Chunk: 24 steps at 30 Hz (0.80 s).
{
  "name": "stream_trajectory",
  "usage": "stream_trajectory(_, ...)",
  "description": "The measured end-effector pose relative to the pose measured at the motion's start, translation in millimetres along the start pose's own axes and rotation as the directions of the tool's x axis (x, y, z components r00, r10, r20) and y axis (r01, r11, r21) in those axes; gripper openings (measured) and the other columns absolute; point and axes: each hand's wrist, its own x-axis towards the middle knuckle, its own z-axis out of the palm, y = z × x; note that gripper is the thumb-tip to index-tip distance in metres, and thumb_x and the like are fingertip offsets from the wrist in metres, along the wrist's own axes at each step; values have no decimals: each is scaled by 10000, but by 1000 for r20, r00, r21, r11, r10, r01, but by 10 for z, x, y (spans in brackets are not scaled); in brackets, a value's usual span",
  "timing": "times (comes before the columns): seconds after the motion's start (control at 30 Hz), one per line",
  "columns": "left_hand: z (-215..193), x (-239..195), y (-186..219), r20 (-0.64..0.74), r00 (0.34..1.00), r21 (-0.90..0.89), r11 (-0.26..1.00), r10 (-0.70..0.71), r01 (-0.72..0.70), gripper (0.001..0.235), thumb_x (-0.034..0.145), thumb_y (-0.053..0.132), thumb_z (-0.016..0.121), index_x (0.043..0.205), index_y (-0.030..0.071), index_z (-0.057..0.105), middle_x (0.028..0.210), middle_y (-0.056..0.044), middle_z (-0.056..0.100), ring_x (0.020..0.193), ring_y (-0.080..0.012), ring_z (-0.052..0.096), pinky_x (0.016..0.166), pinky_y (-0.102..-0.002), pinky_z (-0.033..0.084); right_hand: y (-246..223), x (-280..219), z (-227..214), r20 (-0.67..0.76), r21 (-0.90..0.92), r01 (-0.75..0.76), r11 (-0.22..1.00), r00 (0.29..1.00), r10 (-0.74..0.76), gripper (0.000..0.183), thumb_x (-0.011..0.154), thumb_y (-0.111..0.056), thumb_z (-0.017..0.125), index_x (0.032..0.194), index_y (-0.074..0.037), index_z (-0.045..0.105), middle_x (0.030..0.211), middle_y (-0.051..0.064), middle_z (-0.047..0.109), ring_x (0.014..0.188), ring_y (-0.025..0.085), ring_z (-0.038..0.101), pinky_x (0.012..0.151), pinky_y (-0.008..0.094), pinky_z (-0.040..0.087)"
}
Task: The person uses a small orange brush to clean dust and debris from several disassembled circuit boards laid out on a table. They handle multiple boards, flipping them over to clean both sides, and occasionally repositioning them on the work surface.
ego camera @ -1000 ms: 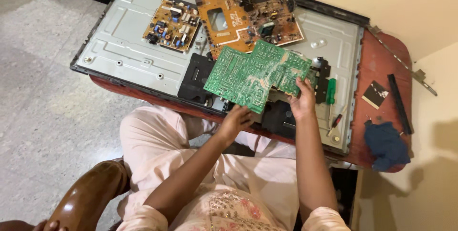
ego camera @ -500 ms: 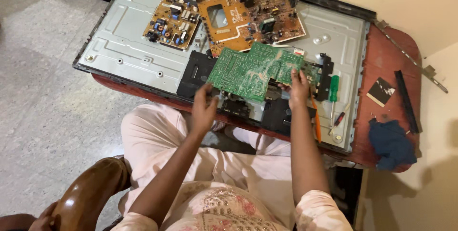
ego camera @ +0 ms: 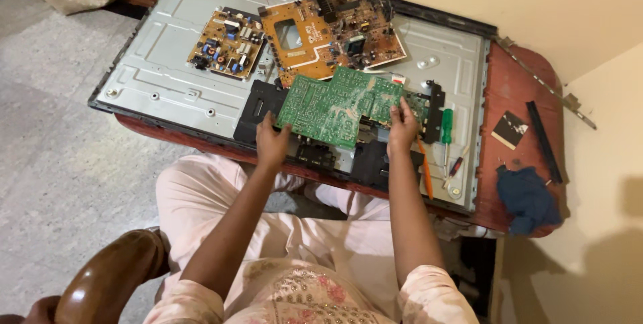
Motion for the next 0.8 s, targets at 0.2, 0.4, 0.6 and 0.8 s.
stream_trajectory(0.2, -20, 29, -272, 114, 985, -71, 990, 132, -124, 497, 873, 163, 756, 1348, 63, 649, 1141, -184, 755, 1017, -313, 738, 898, -396, 558, -271, -159, 87, -65, -90, -13, 996, 998, 7, 472, 1002, -112, 673, 1463, -49, 591, 1253, 120, 707, 1034, 191, 654, 931, 338, 498)
stream_trajectory(0.4, 47, 11, -264, 125, 989, -114, 991, 83, -69, 510, 898, 154, 736, 1379, 59, 593, 1107, -196, 745, 981, -320, 734, 838, -389, 559, -688, -578, 8, -19, -588, 351, 729, 895, -446, 475, 985, -65, 696, 1449, -63, 590, 1346, 173, 658, 1218, 326, 617, 1017, 411, 489)
stream_trajectory(0.6, -115, -2, -62, 184, 983, -110, 994, 7, 14, 544, 915, 254, 716, 1419, 106, 576, 1046, -215, 752, 850, -353, 761, 756, -423, 586, -1020, -1248, -614, 3, -703, 314, 639, 899, -438, 469, 983, -46, 687, 1443, -79, 601, 1366, 172, 633, 1305, 365, 524, 1122, 482, 395)
stream_trajectory(0.8, -451, -50, 347, 272, 961, 210, 978, -54, -5, 596, 922, 356, 659, 1487, 221, 525, 918, -212, 757, 890, -406, 733, 848, -509, 549, -1008, -1682, -1429, -4, -753, 276, 597, 906, -424, 438, 909, -17, 693, 1345, -53, 676, 1279, 199, 675, 1177, 402, 618, 1038, 460, 466)
